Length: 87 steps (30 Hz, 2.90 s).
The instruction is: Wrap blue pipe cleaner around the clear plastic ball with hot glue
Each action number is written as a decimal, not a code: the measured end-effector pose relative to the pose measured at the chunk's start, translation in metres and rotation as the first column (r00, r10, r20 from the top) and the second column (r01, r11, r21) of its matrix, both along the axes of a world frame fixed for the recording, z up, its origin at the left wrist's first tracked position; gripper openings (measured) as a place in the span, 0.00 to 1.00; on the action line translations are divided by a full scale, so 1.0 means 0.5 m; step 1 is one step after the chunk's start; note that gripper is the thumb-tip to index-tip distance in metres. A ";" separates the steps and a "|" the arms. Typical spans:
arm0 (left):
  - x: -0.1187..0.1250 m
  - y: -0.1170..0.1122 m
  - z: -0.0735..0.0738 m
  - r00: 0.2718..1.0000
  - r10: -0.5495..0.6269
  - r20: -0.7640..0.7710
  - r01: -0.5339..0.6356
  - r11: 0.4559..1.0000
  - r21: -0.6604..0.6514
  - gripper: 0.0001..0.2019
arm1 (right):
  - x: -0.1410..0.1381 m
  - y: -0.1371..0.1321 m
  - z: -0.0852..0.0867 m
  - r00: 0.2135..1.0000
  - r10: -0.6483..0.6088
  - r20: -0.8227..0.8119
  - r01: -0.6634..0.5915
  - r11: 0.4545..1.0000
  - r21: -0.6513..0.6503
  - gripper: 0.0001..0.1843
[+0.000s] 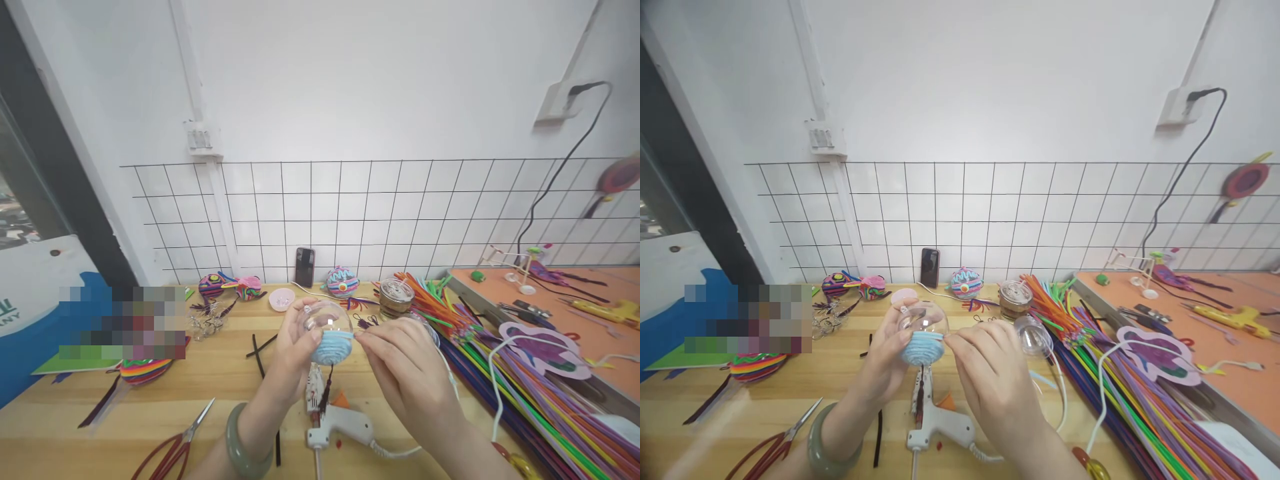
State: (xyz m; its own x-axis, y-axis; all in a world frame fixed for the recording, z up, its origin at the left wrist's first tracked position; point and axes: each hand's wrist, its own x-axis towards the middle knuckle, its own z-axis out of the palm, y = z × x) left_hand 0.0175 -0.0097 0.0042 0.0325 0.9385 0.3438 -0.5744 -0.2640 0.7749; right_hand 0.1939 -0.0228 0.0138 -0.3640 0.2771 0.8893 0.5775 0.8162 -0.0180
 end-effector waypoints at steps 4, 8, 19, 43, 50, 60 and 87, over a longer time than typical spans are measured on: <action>0.000 0.000 -0.003 1.000 -0.022 0.014 0.022 1.000 -0.007 0.24 | -0.001 0.000 -0.002 1.000 0.014 0.004 -0.014 1.000 -0.005 0.15; 0.002 -0.001 -0.002 0.999 -0.024 0.040 0.025 1.000 -0.016 0.24 | -0.003 -0.001 -0.001 1.000 0.018 0.005 -0.018 1.000 -0.012 0.15; 0.013 -0.006 0.001 0.991 -0.031 0.128 0.043 0.995 -0.092 0.20 | -0.006 -0.004 -0.005 0.999 0.032 0.012 -0.032 0.999 -0.015 0.17; 0.016 0.050 -0.060 0.976 0.093 0.195 -0.067 0.988 -0.139 0.17 | -0.036 0.065 -0.084 0.982 0.117 -0.151 -0.172 0.884 -0.434 0.20; 0.023 0.054 -0.067 0.978 0.113 0.178 -0.084 0.983 -0.165 0.17 | -0.043 0.074 -0.107 0.966 0.080 -0.245 -0.188 0.870 -0.457 0.21; 0.024 0.048 -0.066 0.992 0.057 0.114 -0.032 0.976 -0.216 0.33 | -0.042 0.086 -0.126 0.959 0.022 -0.284 -0.139 0.906 -0.399 0.24; -0.021 0.047 -0.032 0.981 -0.120 -0.155 0.100 0.986 -0.132 0.20 | -0.028 0.072 -0.103 1.000 0.021 -0.013 -0.024 0.969 -0.245 0.26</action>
State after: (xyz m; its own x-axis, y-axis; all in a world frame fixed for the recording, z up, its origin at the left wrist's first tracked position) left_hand 0.0068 0.0138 -0.0120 0.1839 0.9607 0.2078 -0.4588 -0.1030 0.8825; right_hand 0.1801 0.0133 -0.0380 -0.3638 0.4789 0.7989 0.5577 0.7990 -0.2250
